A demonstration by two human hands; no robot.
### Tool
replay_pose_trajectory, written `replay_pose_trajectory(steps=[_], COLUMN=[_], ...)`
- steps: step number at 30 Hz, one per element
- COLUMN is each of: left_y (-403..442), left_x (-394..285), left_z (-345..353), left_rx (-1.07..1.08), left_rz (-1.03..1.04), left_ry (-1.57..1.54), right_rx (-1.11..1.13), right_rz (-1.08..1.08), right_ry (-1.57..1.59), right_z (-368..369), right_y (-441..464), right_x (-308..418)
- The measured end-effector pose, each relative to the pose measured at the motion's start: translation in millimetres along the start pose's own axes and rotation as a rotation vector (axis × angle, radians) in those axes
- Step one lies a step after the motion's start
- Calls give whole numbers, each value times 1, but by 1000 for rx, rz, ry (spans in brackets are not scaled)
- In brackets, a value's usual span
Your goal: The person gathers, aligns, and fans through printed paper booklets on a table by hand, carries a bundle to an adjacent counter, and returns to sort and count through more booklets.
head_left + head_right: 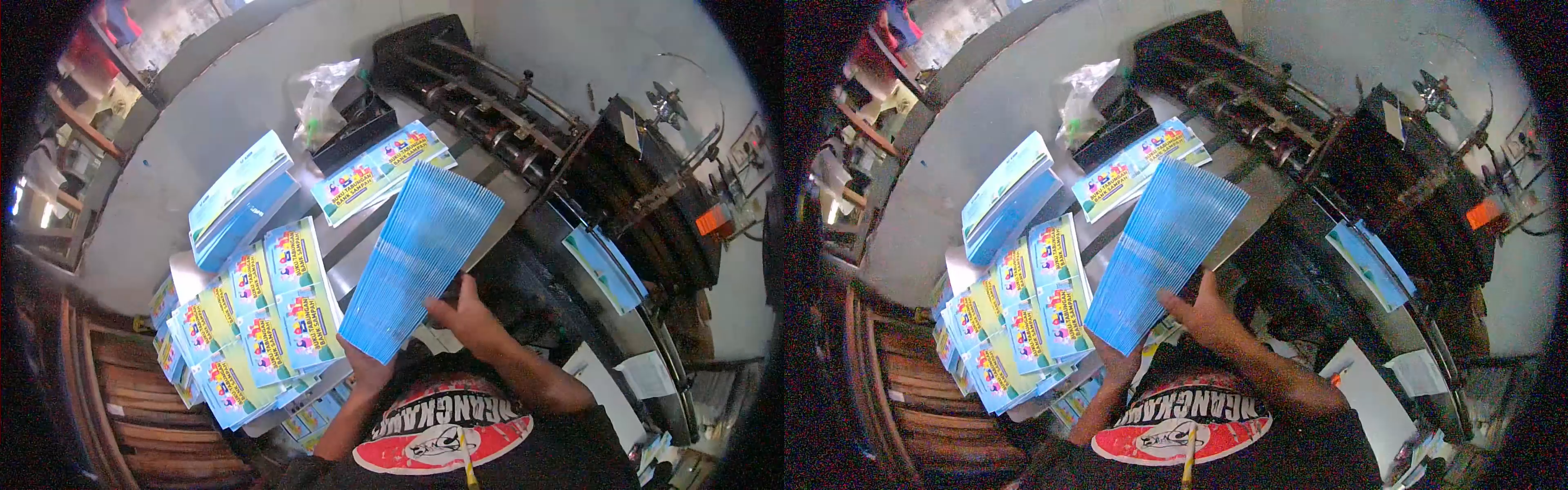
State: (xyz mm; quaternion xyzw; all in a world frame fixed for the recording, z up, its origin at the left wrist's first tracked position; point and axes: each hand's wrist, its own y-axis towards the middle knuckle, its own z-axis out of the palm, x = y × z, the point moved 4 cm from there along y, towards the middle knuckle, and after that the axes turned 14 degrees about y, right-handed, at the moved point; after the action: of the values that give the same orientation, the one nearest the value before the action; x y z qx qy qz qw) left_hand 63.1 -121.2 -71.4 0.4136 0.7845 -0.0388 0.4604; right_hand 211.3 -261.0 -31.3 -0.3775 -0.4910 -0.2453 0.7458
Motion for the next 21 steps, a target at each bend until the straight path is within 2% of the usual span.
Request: replay_pose_trajectory(steps=[1, 2, 4, 7, 9, 10, 11, 12, 13, 15, 17, 18, 20, 21], left_y=[2, 0, -2, 0, 0, -1, -6, -11, -10, -7, -7, -9, 0, 4], left_x=[0, 5, 6, 2, -9, -15, -19, -19, -18, -26, -32, -39, -56, -67], left_z=[1, 1, 5, 5, 9, 11, 16, 20, 20, 26, 32, 34, 40, 41], left_rx=[-9, 23, 56, 59, 158, 191, 220, 248, 251, 376, 492, 546, 554, 575], left_rz=[10, 86, 165, 111, 94, 90, -26, -147, -144, 132, 407, 540, 558, 615], left_ry=[-37, 154, 334, 154, 166, 171, -43, -256, -259, -156, -51, 2, -37, 78], right_rx=[6, 12, -37, -138, -196, -162, -128, -132, -91, -60, -46, -49, 60, 44], right_rz=[20, 43, 22, -40, -81, -115, -148, -148, -179, -217, -139, -139, -107, -110], right_ry=[-110, -222, -178, -104, -79, -219, -362, -363, -393, -421, -641, -645, -787, -790], right_z=[5, 8, 5, 11, 12, 12, 11, 8, 7, 3, -2, -8, -20, -30], right_y=[-7, -12, -4, 3, 7, 10, 14, 18, 24, 28, 22, 24, 26, 29], right_x=[7, 10, -12, -15, -3, 7, 15, 17, 18, 30, 46, 51, 60, 67])
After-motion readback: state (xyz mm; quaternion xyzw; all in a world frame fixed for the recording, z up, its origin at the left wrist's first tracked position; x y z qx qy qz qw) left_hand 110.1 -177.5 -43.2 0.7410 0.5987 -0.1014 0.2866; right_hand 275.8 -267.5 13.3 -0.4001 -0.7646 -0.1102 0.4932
